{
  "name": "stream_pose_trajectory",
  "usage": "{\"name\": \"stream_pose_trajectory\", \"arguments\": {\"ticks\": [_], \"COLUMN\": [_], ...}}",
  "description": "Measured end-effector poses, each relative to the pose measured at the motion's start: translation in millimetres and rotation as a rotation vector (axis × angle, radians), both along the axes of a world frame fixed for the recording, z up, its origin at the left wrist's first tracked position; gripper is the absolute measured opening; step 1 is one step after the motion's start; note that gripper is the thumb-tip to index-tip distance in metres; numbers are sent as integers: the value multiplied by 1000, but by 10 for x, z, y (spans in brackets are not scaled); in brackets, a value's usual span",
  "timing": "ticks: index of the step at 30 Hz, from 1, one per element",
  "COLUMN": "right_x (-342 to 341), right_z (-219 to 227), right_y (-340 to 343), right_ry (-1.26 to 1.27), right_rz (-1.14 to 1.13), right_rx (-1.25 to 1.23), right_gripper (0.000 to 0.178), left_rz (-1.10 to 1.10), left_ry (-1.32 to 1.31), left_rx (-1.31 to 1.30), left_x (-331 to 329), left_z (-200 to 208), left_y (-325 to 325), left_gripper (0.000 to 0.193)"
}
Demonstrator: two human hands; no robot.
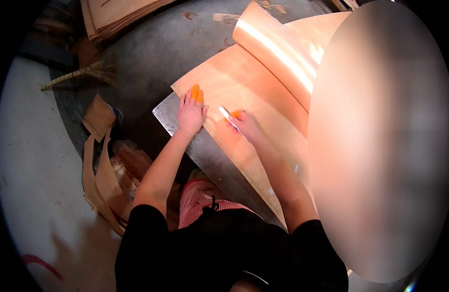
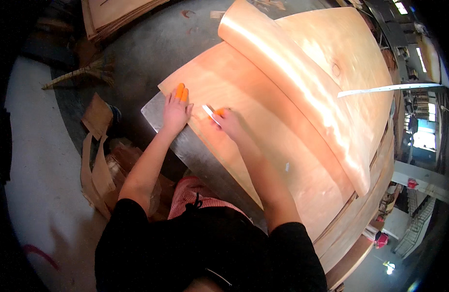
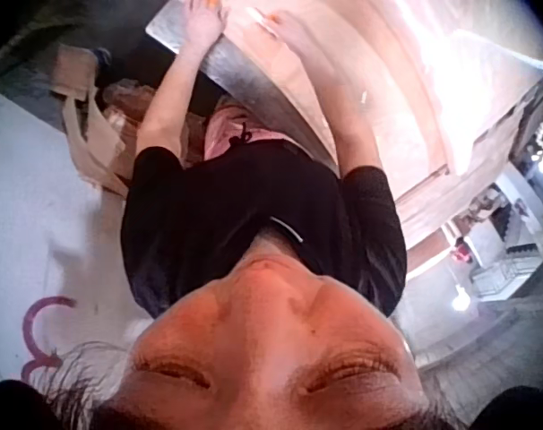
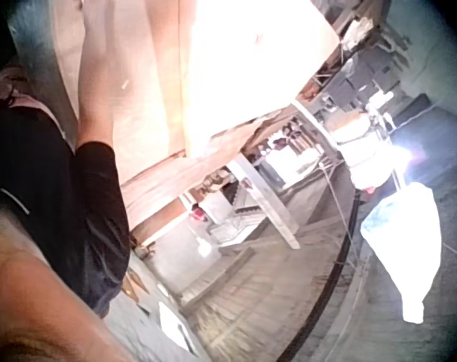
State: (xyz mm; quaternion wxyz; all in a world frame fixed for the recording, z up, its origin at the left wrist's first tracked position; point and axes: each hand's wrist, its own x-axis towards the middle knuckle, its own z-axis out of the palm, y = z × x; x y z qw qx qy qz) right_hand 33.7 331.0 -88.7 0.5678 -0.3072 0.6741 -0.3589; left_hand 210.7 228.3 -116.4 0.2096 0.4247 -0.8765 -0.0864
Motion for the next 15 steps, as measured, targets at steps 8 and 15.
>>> {"name": "stream_pose_trajectory", "arguments": {"ticks": [8, 15], "right_x": [345, 182], "right_z": [-52, -142], "right_y": [-872, -491], "right_ry": [63, 235], "right_rz": [-51, 112], "right_rx": [183, 48], "right_gripper": [14, 10], "left_rz": [-239, -208], "left_ry": [15, -164], "left_rx": [9, 3], "left_x": [62, 10], "left_z": [-1, 77], "left_y": [-96, -9], "left_gripper": [42, 39]}}
